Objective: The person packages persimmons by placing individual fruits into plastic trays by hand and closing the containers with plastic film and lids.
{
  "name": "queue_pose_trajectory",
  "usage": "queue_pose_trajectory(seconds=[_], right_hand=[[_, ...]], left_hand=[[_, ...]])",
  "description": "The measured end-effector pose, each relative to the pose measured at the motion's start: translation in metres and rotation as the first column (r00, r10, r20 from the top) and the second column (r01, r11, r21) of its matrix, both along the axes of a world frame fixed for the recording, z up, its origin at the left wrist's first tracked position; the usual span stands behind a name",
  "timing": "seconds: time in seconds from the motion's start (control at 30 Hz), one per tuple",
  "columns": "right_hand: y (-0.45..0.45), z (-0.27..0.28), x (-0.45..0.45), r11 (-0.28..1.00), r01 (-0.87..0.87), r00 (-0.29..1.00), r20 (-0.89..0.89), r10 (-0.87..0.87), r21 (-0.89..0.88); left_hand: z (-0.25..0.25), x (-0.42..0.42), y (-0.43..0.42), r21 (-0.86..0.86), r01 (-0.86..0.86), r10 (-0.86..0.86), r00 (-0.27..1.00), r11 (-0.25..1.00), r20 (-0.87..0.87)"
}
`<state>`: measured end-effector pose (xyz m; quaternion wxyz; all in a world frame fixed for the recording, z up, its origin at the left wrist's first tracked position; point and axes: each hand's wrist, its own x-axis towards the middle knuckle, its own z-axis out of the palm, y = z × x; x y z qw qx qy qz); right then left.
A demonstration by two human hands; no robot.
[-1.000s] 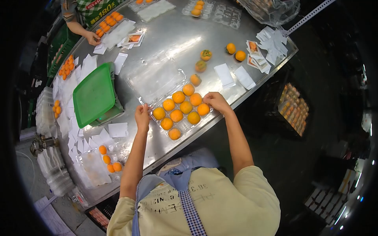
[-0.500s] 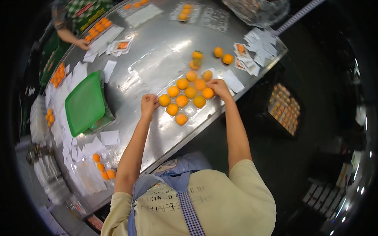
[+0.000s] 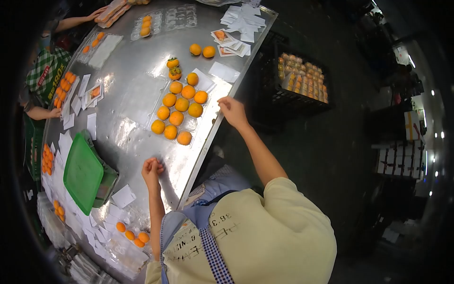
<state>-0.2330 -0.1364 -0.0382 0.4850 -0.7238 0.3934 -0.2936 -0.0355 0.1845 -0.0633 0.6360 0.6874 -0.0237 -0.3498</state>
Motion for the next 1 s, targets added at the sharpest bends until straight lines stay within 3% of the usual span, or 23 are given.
queue_pose_trajectory(seconds=[0.23, 0.4, 0.53, 0.63, 0.7, 0.77, 0.87, 0.97, 1.0], right_hand=[[-0.031, -0.008, -0.037, 0.982, -0.081, 0.995, -0.043, 0.09, 0.172], [-0.104, 0.007, -0.055, 0.967, -0.18, 0.978, -0.071, 0.196, 0.181], [-0.183, 0.003, -0.097, 0.99, -0.107, 0.99, -0.083, 0.115, 0.094], [-0.245, -0.018, -0.149, 0.989, 0.126, 0.989, -0.089, -0.119, 0.08], [-0.292, -0.052, -0.19, 0.944, 0.282, 0.916, -0.246, -0.318, -0.172], [-0.319, -0.05, -0.21, 0.927, 0.337, 0.794, -0.479, -0.374, -0.164], [-0.351, -0.067, -0.226, 0.885, 0.232, 0.535, -0.707, -0.463, -0.404], [-0.366, -0.077, -0.229, 0.926, 0.368, 0.373, -0.899, -0.231, -0.086], [-0.365, -0.089, -0.231, 0.95, 0.286, 0.372, -0.9, -0.228, -0.122]], left_hand=[[0.014, -0.035, -0.007, 0.028, -0.108, 0.106, 0.993, 0.994, 0.046], [0.062, -0.057, -0.101, -0.043, -0.151, 0.156, 0.975, 0.988, 0.156], [0.081, -0.089, -0.191, -0.135, -0.11, 0.126, 0.986, 0.985, 0.113], [0.072, -0.109, -0.239, -0.15, -0.05, 0.073, 0.985, 0.987, 0.154], [0.072, -0.123, -0.266, -0.103, -0.084, 0.098, 0.985, 0.991, 0.14], [0.074, -0.133, -0.284, -0.073, -0.108, 0.115, 0.989, 0.991, 0.096], [0.083, -0.14, -0.303, -0.024, -0.116, 0.118, 0.988, 0.993, 0.104], [0.08, -0.141, -0.312, 0.017, -0.077, 0.075, 0.992, 0.997, 0.105], [0.081, -0.142, -0.317, 0.032, -0.078, 0.074, 0.992, 0.996, 0.103]])
